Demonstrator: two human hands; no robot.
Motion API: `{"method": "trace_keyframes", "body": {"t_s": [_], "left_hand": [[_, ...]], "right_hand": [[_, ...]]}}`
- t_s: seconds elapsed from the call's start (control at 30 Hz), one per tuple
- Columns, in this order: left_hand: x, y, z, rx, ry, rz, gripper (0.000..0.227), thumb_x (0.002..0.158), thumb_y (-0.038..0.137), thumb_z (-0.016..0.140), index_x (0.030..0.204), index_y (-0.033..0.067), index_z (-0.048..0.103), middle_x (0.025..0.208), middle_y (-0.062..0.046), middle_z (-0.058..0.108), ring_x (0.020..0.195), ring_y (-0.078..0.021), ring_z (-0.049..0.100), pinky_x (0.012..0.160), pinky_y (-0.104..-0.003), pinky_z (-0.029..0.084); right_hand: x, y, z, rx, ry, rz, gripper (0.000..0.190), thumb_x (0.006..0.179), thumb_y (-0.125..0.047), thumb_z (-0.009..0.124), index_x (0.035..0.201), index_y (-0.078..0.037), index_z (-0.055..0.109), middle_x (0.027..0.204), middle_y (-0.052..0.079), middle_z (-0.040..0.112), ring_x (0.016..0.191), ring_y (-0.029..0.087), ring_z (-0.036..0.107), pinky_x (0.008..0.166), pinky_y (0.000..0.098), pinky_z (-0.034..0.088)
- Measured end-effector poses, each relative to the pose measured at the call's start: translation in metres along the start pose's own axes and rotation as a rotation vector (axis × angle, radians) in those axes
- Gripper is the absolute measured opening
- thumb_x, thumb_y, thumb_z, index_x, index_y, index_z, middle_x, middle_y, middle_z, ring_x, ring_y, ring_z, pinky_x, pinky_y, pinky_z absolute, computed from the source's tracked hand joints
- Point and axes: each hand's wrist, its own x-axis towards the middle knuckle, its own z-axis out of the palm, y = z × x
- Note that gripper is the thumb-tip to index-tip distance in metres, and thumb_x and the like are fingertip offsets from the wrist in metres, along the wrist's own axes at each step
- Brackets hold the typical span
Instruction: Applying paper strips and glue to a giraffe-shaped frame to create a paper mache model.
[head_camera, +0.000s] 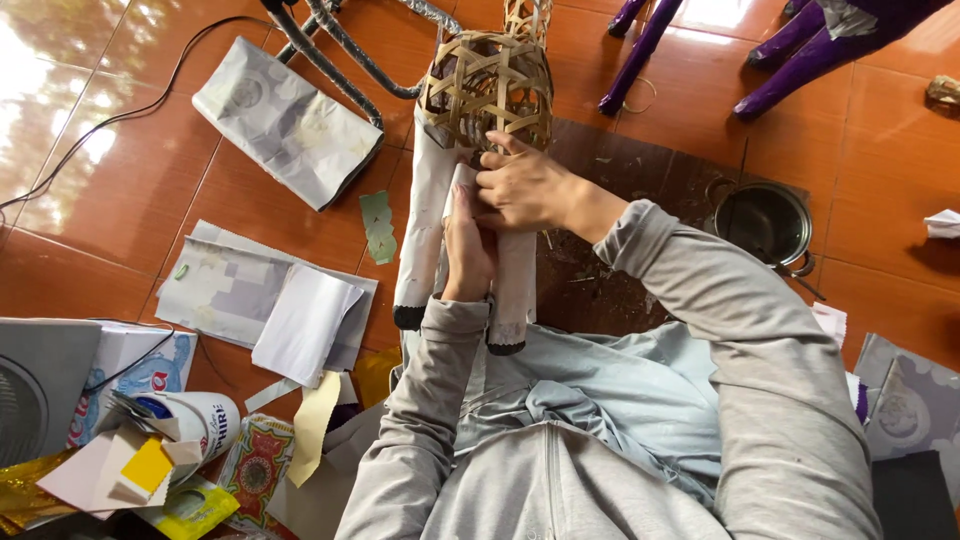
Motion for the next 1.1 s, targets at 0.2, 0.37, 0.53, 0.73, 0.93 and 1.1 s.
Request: {"method": "trace_keyframes", "body": {"t_s": [0.2,0.37,0.53,0.73,0.93,1.1], "left_hand": [[-0.005,0.009,-0.004,0.553,-0.021,0.086,0.047,0.112,0.036,0.04,0.141,0.0023,0.057,0.095,-0.006,0.062,0.084,-0.0164,0.054,0.07,-0.035,0.047],[0.007,0.032,0.001,1.561,-0.18,0.857,0.042,0.117,0.034,0.041,0.135,0.0018,0.063,0.098,-0.013,0.07,0.083,-0.0278,0.067,0.073,-0.044,0.053],[-0.02,0.089,0.075,1.627,-0.126,0.907,0.045,0.09,0.01,0.07,0.134,0.0041,0.059,0.096,-0.02,0.068,0.08,-0.0346,0.068,0.067,-0.045,0.054],[0.002,0.06,0.09,1.714,-0.344,0.838,0.062,0.091,-0.003,0.066,0.149,0.0062,0.048,0.096,-0.014,0.071,0.079,-0.0282,0.07,0.069,-0.039,0.057],[-0.014,0.085,0.076,1.119,-0.552,0.455,0.052,0.096,0.007,0.072,0.145,0.0072,0.054,0.105,-0.01,0.077,0.094,-0.0188,0.077,0.085,-0.034,0.064],[-0.036,0.048,-0.005,1.384,-0.15,0.574,0.026,0.094,0.009,0.077,0.118,0.0034,0.07,0.113,-0.014,0.072,0.094,-0.0206,0.071,0.08,-0.034,0.061]], "right_hand": [[-0.02,-0.001,0.021,0.634,0.433,0.172,0.013,0.097,-0.009,0.054,0.104,-0.006,0.065,0.114,0.011,0.062,0.116,0.027,0.055,0.107,0.0463,0.041],[-0.053,-0.033,0.05,0.8,0.769,0.637,0.023,0.102,0.006,0.054,0.119,-0.006,0.063,0.12,0.01,0.063,0.11,0.026,0.064,0.092,0.0373,0.057],[-0.054,-0.059,0.024,0.583,0.768,0.536,0.039,0.096,-0.003,0.064,0.134,-0.002,0.059,0.126,0.018,0.056,0.119,0.037,0.055,0.102,0.0444,0.049],[-0.026,-0.073,0.004,0.409,0.849,0.598,0.05,0.086,-0.026,0.079,0.125,0.0,0.058,0.119,0.021,0.058,0.113,0.037,0.053,0.096,0.0466,0.046],[-0.017,-0.055,0.073,1.034,0.922,1.009,0.028,0.106,-0.024,0.063,0.103,0.003,0.063,0.08,0.006,0.065,0.065,0.017,0.06,0.058,0.0345,0.047],[-0.021,-0.051,0.056,1.208,0.998,1.086,0.032,0.107,-0.023,0.063,0.087,0.001,0.071,0.068,0.003,0.063,0.057,0.009,0.05,0.051,0.031,0.037]]}}
